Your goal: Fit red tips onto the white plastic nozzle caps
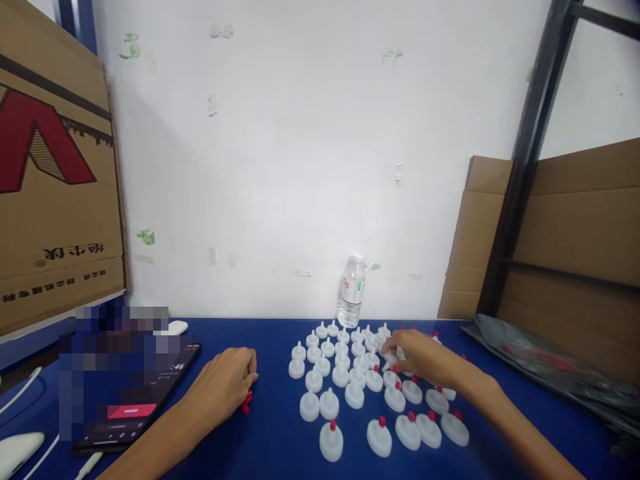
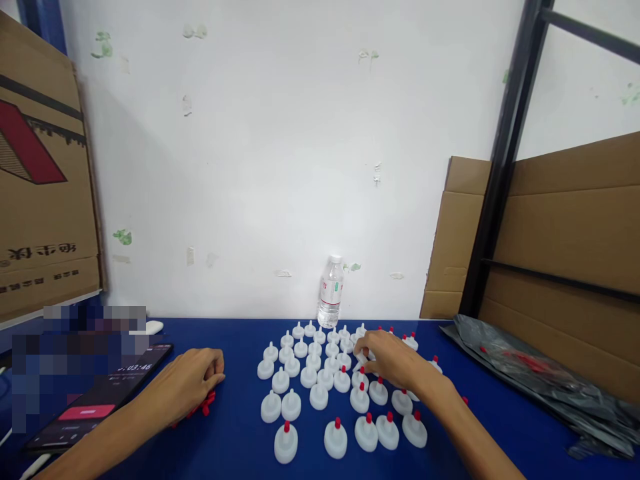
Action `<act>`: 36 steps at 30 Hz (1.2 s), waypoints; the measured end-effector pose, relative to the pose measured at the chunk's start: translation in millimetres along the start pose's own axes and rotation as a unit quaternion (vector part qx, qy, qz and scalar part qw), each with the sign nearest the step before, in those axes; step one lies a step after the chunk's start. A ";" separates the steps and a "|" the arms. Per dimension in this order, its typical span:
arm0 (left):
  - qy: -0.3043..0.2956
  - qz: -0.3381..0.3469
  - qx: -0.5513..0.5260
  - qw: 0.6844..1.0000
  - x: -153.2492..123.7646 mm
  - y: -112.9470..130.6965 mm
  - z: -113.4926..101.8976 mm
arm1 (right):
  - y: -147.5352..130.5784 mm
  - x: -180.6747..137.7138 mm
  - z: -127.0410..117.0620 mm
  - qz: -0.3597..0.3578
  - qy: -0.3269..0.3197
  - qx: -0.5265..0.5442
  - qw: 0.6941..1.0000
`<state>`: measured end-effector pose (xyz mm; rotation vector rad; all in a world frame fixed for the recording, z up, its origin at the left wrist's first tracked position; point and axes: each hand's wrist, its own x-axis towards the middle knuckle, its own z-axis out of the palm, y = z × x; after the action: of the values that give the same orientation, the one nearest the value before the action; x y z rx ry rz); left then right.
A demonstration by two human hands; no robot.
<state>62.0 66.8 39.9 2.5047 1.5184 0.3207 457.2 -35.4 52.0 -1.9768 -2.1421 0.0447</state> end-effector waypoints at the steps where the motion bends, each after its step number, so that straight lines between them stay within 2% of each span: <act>1: 0.001 0.000 -0.004 1.000 -0.3 0.4 0.0 | 0.3 -0.2 -1.5 0.000 0.004 0.001 1.000; 9: -0.002 -0.005 -0.035 0.999 -2.1 3.8 0.9 | -22.9 -8.5 -27.3 0.007 0.052 0.045 0.998; 20: 0.016 0.019 -0.043 0.999 -2.8 9.8 5.3 | -57.1 -9.7 -12.7 -0.047 0.062 0.052 0.996; 36: 0.014 0.020 -0.044 0.999 -3.1 9.7 7.1 | -68.7 -14.9 -5.0 -0.093 0.082 0.031 0.992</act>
<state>70.8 59.2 35.5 2.4754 1.4324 0.4196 391.8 -57.0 66.7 -1.6773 -2.1784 -0.0780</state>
